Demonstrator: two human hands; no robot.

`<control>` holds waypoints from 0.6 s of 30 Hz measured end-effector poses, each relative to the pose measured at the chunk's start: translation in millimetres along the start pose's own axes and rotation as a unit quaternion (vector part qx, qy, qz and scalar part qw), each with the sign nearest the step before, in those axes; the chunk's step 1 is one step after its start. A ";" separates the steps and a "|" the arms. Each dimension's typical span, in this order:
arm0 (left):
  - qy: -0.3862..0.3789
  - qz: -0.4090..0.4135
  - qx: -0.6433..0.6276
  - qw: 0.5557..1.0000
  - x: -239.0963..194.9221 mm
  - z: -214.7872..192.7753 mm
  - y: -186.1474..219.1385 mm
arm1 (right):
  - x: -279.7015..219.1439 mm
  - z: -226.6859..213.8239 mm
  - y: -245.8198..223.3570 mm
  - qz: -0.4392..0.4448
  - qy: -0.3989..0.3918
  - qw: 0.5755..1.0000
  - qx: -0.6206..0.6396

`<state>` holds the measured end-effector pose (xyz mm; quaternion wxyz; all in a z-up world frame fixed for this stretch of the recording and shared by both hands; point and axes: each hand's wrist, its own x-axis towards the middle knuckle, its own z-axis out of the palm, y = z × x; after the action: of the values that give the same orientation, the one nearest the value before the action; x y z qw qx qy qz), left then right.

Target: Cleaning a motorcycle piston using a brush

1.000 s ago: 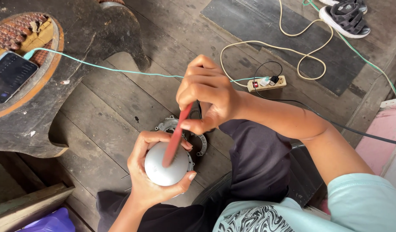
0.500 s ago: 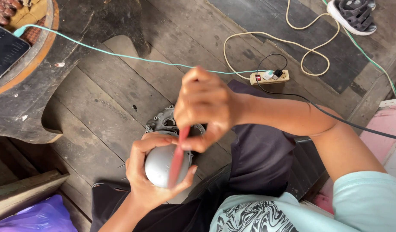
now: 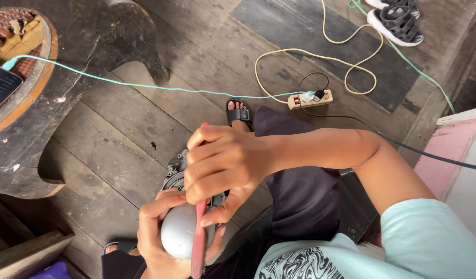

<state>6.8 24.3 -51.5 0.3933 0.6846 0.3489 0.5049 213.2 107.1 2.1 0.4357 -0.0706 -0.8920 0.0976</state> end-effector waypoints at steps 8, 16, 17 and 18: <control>-0.004 0.010 0.009 1.000 -0.5 -1.7 -4.5 | 6.0 -11.9 5.5 0.071 0.023 0.997 -0.018; 0.013 0.030 0.055 0.998 5.3 -2.7 -2.3 | 5.7 -12.4 5.0 0.056 0.016 0.998 -0.013; 0.012 0.023 0.049 0.998 4.9 -3.2 -1.5 | 4.8 -13.1 7.4 0.082 0.026 0.996 -0.018; 0.010 0.018 0.041 0.999 5.8 -3.6 -1.1 | 4.3 -14.5 10.4 0.107 0.037 0.993 -0.024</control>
<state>4.6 30.5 -49.4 0.3520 0.7010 0.3615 0.5040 222.5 119.7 11.7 0.4535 -0.1793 -0.8649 0.1191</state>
